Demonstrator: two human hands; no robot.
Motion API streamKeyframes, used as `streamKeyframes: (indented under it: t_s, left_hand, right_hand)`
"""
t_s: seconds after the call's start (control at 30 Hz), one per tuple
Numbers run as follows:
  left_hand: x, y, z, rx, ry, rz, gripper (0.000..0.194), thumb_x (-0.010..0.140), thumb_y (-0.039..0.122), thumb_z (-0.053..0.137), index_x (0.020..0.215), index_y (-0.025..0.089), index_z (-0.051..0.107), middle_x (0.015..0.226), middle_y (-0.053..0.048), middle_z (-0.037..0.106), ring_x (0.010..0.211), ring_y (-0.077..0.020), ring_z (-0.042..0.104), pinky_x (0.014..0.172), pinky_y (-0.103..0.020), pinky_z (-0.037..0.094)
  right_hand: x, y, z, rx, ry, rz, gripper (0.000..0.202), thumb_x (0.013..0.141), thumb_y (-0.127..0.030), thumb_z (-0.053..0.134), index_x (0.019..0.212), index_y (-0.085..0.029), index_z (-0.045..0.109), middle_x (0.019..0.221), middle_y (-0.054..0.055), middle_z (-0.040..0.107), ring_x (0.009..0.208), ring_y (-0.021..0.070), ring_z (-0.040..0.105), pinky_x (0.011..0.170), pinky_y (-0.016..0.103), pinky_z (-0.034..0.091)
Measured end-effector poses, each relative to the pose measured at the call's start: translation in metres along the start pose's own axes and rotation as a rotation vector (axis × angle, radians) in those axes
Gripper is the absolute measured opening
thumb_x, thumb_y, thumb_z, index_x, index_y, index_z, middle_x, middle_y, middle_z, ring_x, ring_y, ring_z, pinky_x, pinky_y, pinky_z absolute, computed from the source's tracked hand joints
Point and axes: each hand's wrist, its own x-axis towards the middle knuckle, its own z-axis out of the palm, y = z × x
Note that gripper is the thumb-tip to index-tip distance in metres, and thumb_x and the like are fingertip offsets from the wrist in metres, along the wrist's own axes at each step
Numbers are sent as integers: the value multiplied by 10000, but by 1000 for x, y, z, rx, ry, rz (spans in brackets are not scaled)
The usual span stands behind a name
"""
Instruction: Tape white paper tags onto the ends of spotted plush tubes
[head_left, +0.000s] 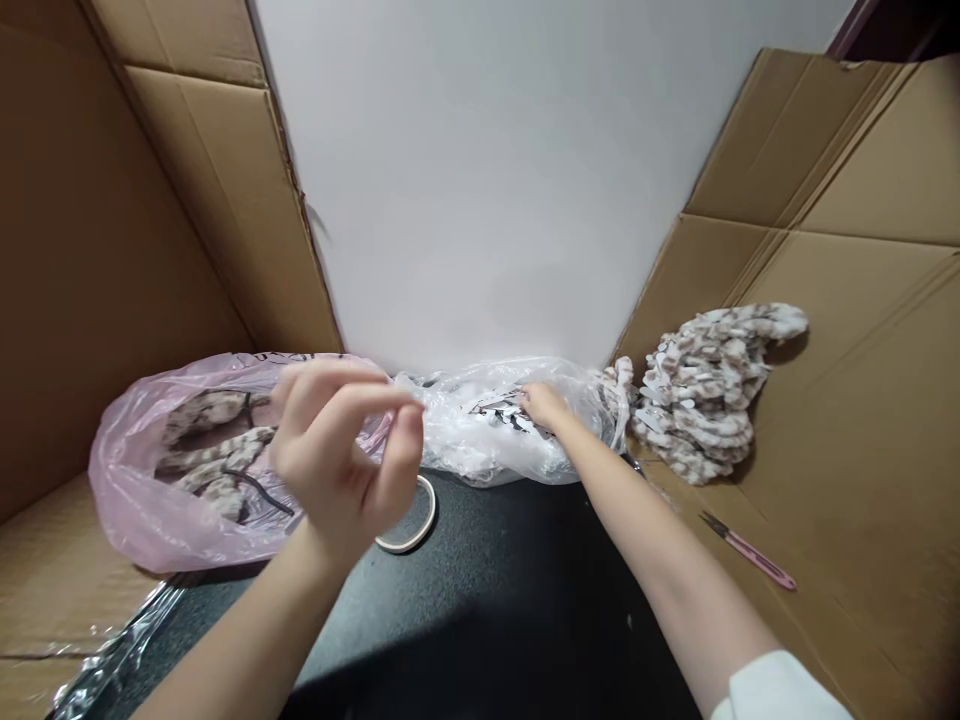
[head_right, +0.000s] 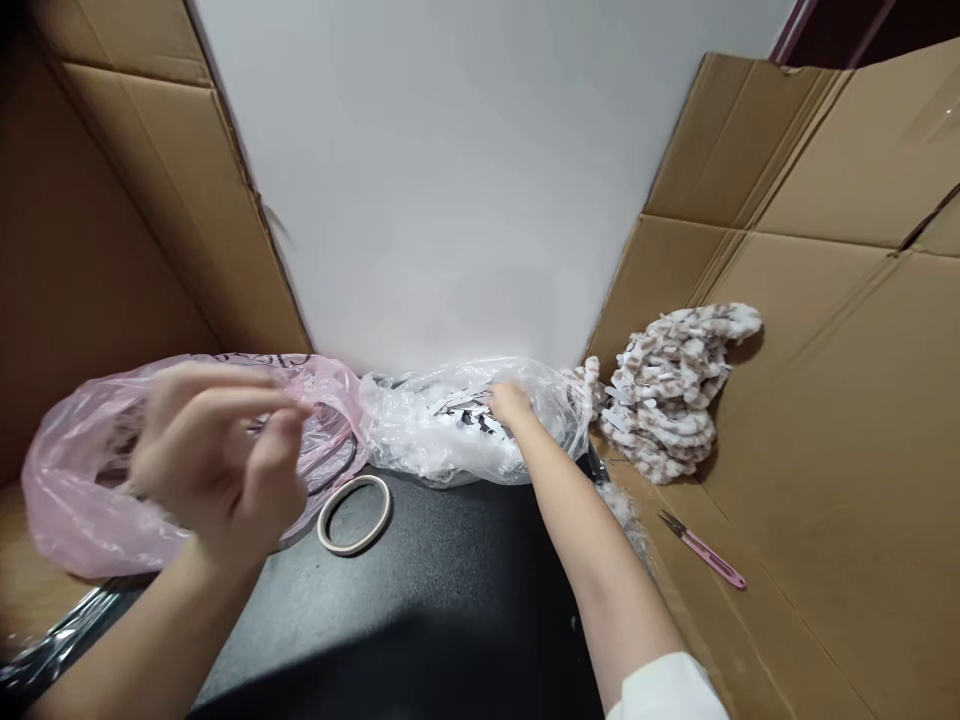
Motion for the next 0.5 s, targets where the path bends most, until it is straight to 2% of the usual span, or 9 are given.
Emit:
streamKeyframes:
  t_s: [0.03,0.1,0.2,0.27,0.33,0.4,0.5]
  left_hand:
    - [12,-6,7,71,-48,0,174,805,308,569,659,217,589,698,-31,562,708,-202,535,750,-385,422]
    - [27,-27,13,200,-276,-107,194,826,305,517,675,202,584,694,-38,591,702,-201,558,700,-341,426]
    - [27,-76,5,391,-725,-492,268,806,422,494,787,194,634,788,-62,677,756,-244,621,665,-323,434]
    - [20,-112,-6,473,-963,-780,311,715,493,563,718,191,638,807,-90,709,828,-305,647,718,-341,449]
    - [15,-139,-17,506,-990,-892,340,630,518,623,590,180,613,737,-142,706,837,-380,649,731,-386,458]
    - [12,-155,-25,507,-956,-956,350,592,514,655,505,186,570,673,-169,690,865,-436,636,762,-429,457]
    - [14,-150,-24,396,-864,-1005,312,578,458,708,513,189,565,708,-165,695,970,-449,606,854,-453,439]
  right_hand:
    - [-1,2,-2,30,8,9,275,939,-322,562,1169,-174,588,1205,87,597,1027,209,612,877,414,529]
    - [-2,6,-7,99,36,21,264,937,-319,565,1153,-170,597,1198,85,603,1033,211,611,886,418,524]
    - [-1,12,-15,229,98,48,253,931,-305,575,1135,-158,604,1196,86,605,1059,219,602,908,435,512]
    - [1,14,-21,332,133,76,265,926,-303,584,1142,-150,599,1193,86,604,1059,225,603,900,437,515]
    - [3,16,-27,450,145,103,278,926,-312,585,1146,-142,592,1165,80,611,1012,216,619,856,416,535]
    - [2,14,-33,581,139,125,259,929,-318,581,1111,-134,598,1071,64,635,899,181,641,774,364,555]
    - [-6,1,-41,791,113,114,234,910,-339,591,940,-108,614,790,18,628,658,122,605,629,280,537]
